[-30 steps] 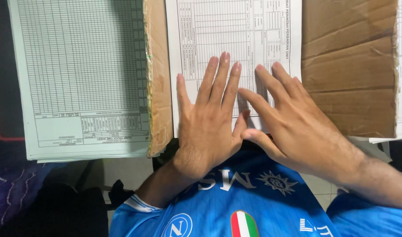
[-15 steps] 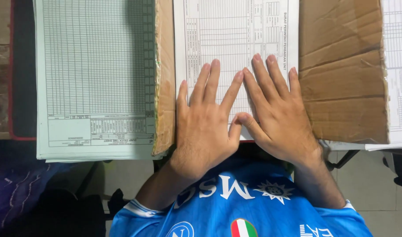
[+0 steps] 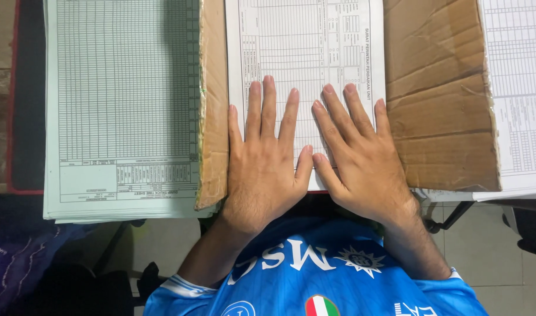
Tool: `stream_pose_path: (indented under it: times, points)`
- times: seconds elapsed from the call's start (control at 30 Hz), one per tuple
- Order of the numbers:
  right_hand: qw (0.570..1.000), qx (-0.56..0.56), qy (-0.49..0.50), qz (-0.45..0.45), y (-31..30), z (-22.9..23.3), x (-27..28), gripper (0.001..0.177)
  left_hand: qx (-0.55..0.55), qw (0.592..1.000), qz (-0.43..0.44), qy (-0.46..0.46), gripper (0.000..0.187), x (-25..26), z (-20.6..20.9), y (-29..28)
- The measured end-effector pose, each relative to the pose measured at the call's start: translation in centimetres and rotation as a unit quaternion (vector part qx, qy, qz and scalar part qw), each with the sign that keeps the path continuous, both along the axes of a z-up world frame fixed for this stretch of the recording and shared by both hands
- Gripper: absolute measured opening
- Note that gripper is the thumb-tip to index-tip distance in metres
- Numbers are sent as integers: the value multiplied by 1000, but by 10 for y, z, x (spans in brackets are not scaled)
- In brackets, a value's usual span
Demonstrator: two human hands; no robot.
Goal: Flipping through and smoothing down a stack of printed forms on a desk
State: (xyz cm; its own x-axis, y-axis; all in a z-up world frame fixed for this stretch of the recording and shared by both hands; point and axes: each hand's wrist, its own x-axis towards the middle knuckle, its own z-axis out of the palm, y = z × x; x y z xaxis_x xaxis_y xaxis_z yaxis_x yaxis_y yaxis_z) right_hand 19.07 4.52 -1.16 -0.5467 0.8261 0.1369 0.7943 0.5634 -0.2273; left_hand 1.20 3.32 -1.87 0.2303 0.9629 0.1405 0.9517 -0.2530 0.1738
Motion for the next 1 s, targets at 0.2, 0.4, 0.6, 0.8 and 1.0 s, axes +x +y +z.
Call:
stream_pose_path:
  times: [0.2,0.4,0.6,0.8,1.0]
  points:
    - [1000,-2,2,1,0,-1,0,66,6,1000,-5,2,82,-1,0,1]
    - [1000,-3,6,2,0,-2,0,67,6,1000,-6,-2,81,-1,-2,-1]
    - [1000,14,-5,-2,0,-3,0,68,4,1000,-6,-6,83,0,-3,-1]
    - [1000,8,-3,-7,0,-3,0,67,3,1000,-4,-9,85,0,-3,-1]
    - [1000,19,-15,-5,0,-4,0,69,6,1000,-5,-5,86,1,-4,-1]
